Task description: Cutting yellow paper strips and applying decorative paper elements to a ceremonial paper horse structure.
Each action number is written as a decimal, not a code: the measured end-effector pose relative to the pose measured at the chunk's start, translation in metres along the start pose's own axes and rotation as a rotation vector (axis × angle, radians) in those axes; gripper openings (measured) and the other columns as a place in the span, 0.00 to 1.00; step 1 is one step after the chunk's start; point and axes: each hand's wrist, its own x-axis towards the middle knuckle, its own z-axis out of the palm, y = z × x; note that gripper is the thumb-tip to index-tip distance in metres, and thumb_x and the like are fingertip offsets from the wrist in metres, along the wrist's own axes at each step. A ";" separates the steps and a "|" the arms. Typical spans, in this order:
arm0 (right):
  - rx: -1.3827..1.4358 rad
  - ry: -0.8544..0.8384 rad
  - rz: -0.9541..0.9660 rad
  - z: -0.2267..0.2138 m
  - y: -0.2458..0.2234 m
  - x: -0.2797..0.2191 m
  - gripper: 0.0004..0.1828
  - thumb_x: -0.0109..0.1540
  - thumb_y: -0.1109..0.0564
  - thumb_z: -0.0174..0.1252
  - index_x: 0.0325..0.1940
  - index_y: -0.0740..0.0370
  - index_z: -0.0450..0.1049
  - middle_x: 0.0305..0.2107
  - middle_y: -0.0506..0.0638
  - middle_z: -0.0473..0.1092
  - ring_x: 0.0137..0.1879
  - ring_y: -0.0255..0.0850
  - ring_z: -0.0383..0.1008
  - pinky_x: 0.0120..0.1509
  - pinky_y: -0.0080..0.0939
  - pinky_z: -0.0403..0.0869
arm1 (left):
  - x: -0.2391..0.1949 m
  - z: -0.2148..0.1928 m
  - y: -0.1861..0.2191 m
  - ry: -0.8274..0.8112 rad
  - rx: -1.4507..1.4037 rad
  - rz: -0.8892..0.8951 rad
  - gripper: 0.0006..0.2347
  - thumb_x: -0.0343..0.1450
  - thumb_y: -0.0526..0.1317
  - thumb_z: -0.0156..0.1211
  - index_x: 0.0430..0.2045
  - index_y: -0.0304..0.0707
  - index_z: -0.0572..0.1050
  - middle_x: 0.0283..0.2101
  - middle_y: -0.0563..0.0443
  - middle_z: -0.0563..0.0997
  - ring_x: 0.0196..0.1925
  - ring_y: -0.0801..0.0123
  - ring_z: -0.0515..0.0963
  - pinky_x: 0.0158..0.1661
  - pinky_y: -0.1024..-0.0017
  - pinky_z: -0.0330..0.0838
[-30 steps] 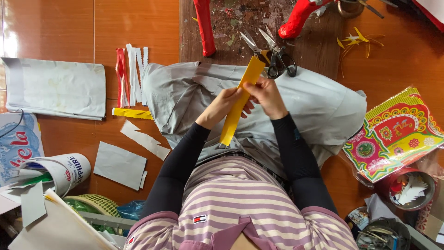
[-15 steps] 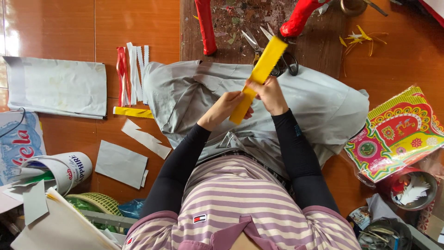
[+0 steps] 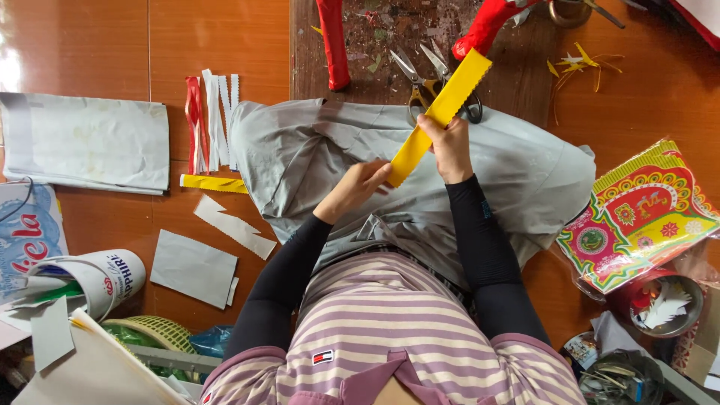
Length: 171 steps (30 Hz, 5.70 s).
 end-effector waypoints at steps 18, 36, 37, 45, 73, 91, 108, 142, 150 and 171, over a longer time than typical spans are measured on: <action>-1.026 -0.002 -0.628 -0.039 0.064 0.079 0.16 0.63 0.56 0.66 0.53 0.59 0.71 0.31 0.53 0.74 0.42 0.52 0.75 0.46 0.52 0.73 | 0.017 -0.012 -0.035 0.425 -0.232 0.233 0.10 0.82 0.42 0.48 0.35 0.35 0.71 0.28 0.61 0.73 0.29 0.83 0.70 0.28 0.78 0.67; 0.358 -0.633 0.431 0.030 0.032 -0.080 0.43 0.69 0.40 0.61 0.72 0.78 0.56 0.30 0.61 0.74 0.34 0.46 0.78 0.43 0.45 0.77 | -0.047 -0.049 0.076 1.117 -0.145 0.573 0.10 0.82 0.39 0.50 0.32 0.33 0.69 0.26 0.57 0.70 0.30 0.82 0.66 0.29 0.76 0.66; 0.342 -0.656 0.432 0.045 0.023 -0.096 0.43 0.69 0.40 0.61 0.72 0.78 0.56 0.30 0.61 0.74 0.34 0.46 0.78 0.43 0.45 0.77 | -0.047 -0.049 0.080 1.141 -0.152 0.584 0.10 0.82 0.39 0.50 0.32 0.33 0.69 0.26 0.57 0.70 0.30 0.82 0.66 0.29 0.76 0.66; -0.236 -0.887 -0.162 0.094 0.002 -0.133 0.47 0.61 0.52 0.68 0.77 0.60 0.48 0.44 0.48 0.68 0.60 0.42 0.74 0.61 0.40 0.70 | -0.048 -0.053 0.088 1.346 0.238 0.580 0.10 0.80 0.40 0.55 0.30 0.35 0.70 0.21 0.43 0.73 0.19 0.61 0.73 0.23 0.66 0.65; -0.406 -0.644 -0.280 0.109 -0.026 -0.133 0.41 0.61 0.43 0.69 0.68 0.66 0.60 0.39 0.48 0.79 0.42 0.32 0.77 0.46 0.30 0.73 | -0.055 -0.025 0.087 1.176 0.266 0.542 0.06 0.79 0.39 0.54 0.43 0.36 0.71 0.22 0.41 0.76 0.21 0.53 0.79 0.23 0.64 0.67; -0.263 -0.548 -0.042 0.106 -0.010 -0.142 0.41 0.60 0.52 0.68 0.73 0.66 0.59 0.22 0.43 0.68 0.24 0.29 0.69 0.25 0.31 0.70 | -0.055 -0.051 0.091 1.106 0.229 0.512 0.07 0.78 0.40 0.55 0.41 0.35 0.72 0.21 0.40 0.76 0.20 0.58 0.79 0.24 0.64 0.67; -0.327 -0.638 -0.120 0.101 -0.006 -0.128 0.44 0.62 0.45 0.66 0.72 0.67 0.54 0.42 0.50 0.76 0.45 0.36 0.75 0.47 0.35 0.74 | -0.031 -0.036 0.065 1.179 0.343 0.550 0.08 0.79 0.38 0.52 0.32 0.35 0.66 0.23 0.34 0.73 0.26 0.40 0.75 0.24 0.56 0.65; -0.411 -0.497 -0.250 0.090 0.017 -0.122 0.44 0.60 0.35 0.65 0.68 0.67 0.62 0.40 0.50 0.74 0.41 0.33 0.70 0.45 0.34 0.71 | -0.015 -0.030 0.057 1.101 0.222 0.496 0.12 0.80 0.40 0.51 0.29 0.33 0.66 0.22 0.36 0.71 0.21 0.47 0.66 0.24 0.61 0.64; -0.336 -0.510 -0.059 0.096 -0.011 -0.126 0.48 0.59 0.32 0.62 0.70 0.68 0.61 0.36 0.53 0.77 0.41 0.37 0.78 0.46 0.35 0.74 | -0.024 -0.021 0.071 0.990 0.133 0.454 0.12 0.80 0.40 0.52 0.28 0.32 0.66 0.20 0.36 0.68 0.23 0.47 0.63 0.23 0.61 0.63; -0.294 -0.390 -0.390 0.096 0.012 -0.114 0.50 0.67 0.36 0.65 0.76 0.74 0.52 0.61 0.58 0.68 0.64 0.38 0.69 0.65 0.36 0.69 | -0.023 -0.022 0.036 0.292 -0.709 0.235 0.19 0.81 0.52 0.43 0.51 0.33 0.72 0.31 0.54 0.74 0.32 0.74 0.73 0.36 0.75 0.70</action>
